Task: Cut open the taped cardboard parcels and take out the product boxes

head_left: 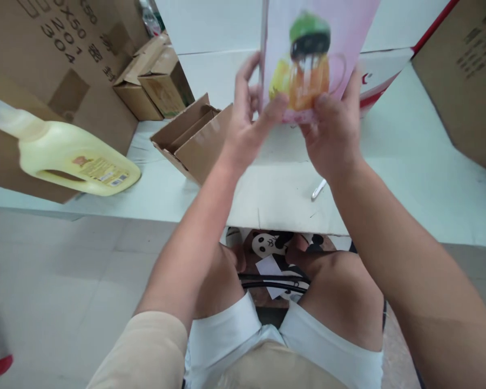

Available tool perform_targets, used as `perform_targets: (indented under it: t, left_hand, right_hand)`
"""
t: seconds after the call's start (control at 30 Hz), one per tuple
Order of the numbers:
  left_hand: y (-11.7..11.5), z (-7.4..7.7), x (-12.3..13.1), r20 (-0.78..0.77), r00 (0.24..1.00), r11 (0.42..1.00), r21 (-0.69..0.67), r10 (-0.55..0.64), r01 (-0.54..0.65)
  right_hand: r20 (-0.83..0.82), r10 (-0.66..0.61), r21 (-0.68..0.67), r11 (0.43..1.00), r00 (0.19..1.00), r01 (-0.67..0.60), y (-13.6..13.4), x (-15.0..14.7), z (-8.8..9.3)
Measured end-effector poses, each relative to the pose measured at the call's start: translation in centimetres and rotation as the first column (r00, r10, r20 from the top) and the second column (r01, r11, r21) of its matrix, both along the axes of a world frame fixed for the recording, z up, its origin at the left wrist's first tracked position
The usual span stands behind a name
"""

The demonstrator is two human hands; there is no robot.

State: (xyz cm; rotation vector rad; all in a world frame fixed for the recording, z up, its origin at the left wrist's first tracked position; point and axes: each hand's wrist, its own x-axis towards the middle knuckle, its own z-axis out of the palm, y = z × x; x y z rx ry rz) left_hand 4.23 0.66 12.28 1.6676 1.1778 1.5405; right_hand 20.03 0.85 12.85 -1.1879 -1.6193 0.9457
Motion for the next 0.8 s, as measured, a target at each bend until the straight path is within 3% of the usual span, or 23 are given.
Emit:
perform_targets:
  t: [0.07,0.17,0.27,0.33,0.43,0.6,0.7,0.8]
  left_hand:
    - [-0.2,-2.7,0.9,0.134,0.978,0.985,-0.037,-0.16,0.166]
    - [-1.1,-8.0,1.3,0.111,0.973,0.926,-0.302,-0.203,0.228]
    - [-2.3,-12.9,0.9,0.07,0.982,0.855,-0.483,-0.175,0.187]
    - [-2.6,-15.1,0.6,0.06,0.988,0.841,-0.519,-0.143,0.153]
    - [-2.4,-16.5,0.5,0.044,0.988,0.833,-0.532,-0.149,0.149]
    - [-1.6,-16.7,0.4,-0.098,0.961,0.82,-0.549,-0.259,0.164]
    - [-1.4,-17.0,-0.1,-0.201,0.931,0.838,-0.52,-0.305,0.162]
    - [-1.3,-17.4,-0.8,-0.252,0.91,0.871,-0.454,-0.329,0.19]
  right_hand:
    - [-0.12,-0.021,-0.065,0.998,0.993,0.013,0.0,1.0,-2.2]
    - [-0.257,-0.124,-0.278,0.959,0.958,0.049,0.5,4.7,-6.8]
    - [-0.302,-0.421,-0.49,0.838,0.855,0.24,1.3,10.4,-10.1]
    - [-0.252,-0.59,-0.564,0.733,0.767,0.379,2.1,14.5,-10.7]
    - [-0.138,-0.724,-0.569,0.617,0.676,0.544,4.0,19.7,-10.1]
    - [0.033,-0.813,-0.494,0.492,0.581,0.717,9.1,24.8,-8.9]
    - [0.111,-0.807,-0.409,0.495,0.58,0.767,12.6,26.2,-9.3]
    - [0.211,-0.739,-0.286,0.579,0.64,0.763,16.5,27.2,-10.4]
